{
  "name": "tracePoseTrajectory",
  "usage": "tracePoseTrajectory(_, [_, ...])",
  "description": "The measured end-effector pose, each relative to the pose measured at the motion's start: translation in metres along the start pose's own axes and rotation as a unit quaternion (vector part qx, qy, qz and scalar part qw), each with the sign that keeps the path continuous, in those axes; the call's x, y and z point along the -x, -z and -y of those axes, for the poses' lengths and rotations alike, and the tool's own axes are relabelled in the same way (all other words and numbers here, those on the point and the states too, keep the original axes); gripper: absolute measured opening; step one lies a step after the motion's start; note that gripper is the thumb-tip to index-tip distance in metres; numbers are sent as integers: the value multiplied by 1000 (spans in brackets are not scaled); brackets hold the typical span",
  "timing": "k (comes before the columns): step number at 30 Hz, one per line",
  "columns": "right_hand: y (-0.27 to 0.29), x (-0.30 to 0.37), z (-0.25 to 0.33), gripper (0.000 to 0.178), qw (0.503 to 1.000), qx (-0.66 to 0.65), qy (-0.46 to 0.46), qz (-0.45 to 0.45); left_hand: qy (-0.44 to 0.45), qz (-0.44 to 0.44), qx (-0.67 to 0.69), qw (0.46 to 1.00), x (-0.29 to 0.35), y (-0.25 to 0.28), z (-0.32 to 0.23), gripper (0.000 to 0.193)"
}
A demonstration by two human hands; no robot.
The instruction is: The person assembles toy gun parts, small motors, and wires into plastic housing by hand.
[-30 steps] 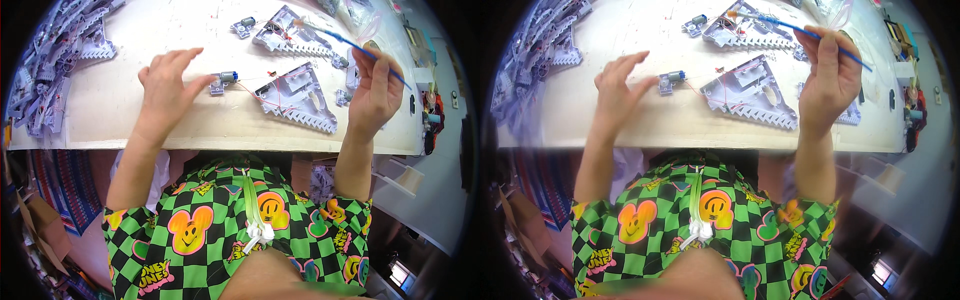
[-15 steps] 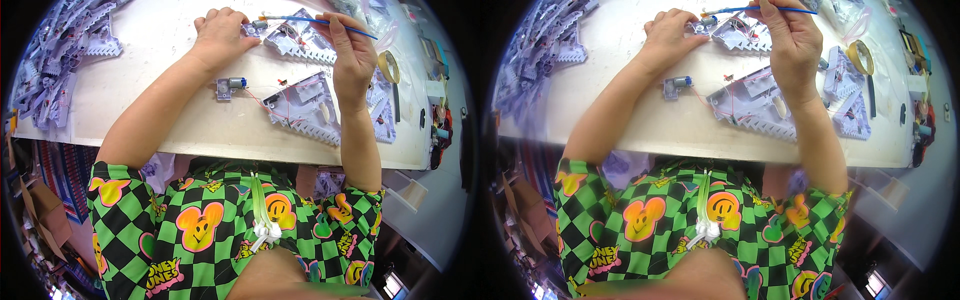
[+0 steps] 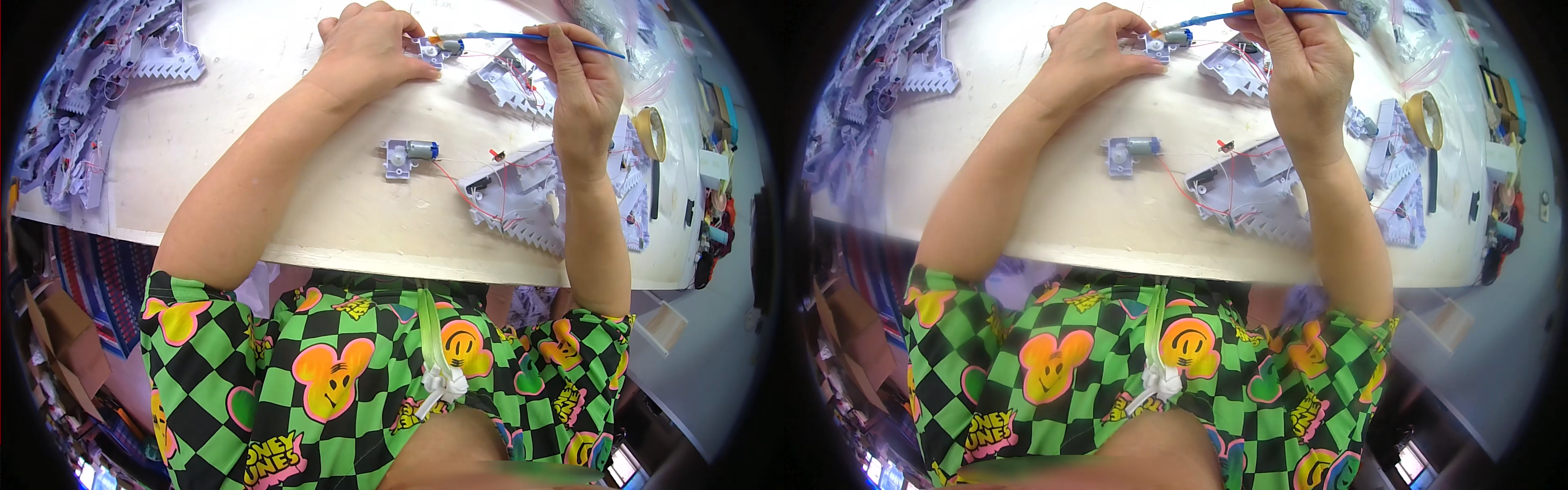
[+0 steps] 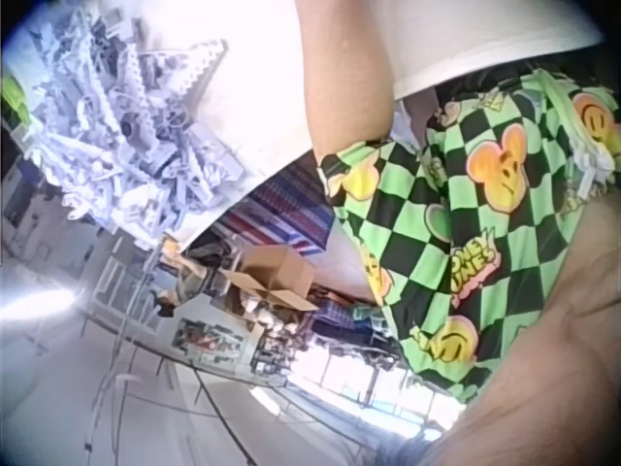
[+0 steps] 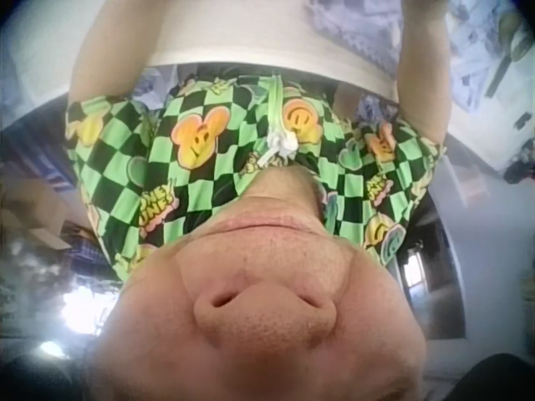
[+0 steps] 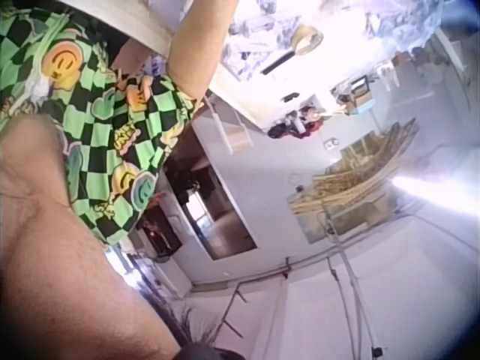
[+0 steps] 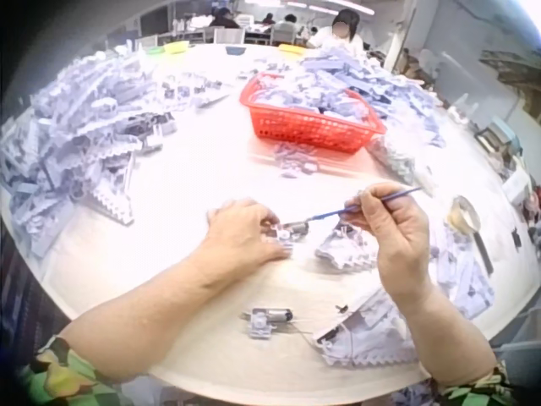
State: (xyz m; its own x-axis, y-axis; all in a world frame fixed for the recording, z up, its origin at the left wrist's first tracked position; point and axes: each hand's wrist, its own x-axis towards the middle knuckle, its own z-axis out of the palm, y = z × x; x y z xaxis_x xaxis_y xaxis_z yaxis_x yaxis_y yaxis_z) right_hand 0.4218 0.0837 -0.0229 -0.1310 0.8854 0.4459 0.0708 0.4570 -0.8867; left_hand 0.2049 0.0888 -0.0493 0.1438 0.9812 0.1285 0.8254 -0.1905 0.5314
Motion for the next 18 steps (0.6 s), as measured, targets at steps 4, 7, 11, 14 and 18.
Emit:
tracePoseTrajectory(4, [-12,-3,-8,20,1000,17,3,4,-18,-22,-1,1000,13,14,-7,39])
tracePoseTrajectory(7, [-13,-6,-10,20,1000,17,1,13,-2,21,24,999,3,15,4,39])
tracePoseTrajectory(11, [-15,-6,-14,19,999,24,5,27,4,20,24,999,2,11,6,38])
tracePoseTrajectory(14, [-19,-3,-14,18,994,67,63,52,4,18,6,1000,0,8,10,37])
tracePoseTrajectory(18, [-22,0,-6,16,988,109,102,41,1,21,10,1000,4,14,7,37])
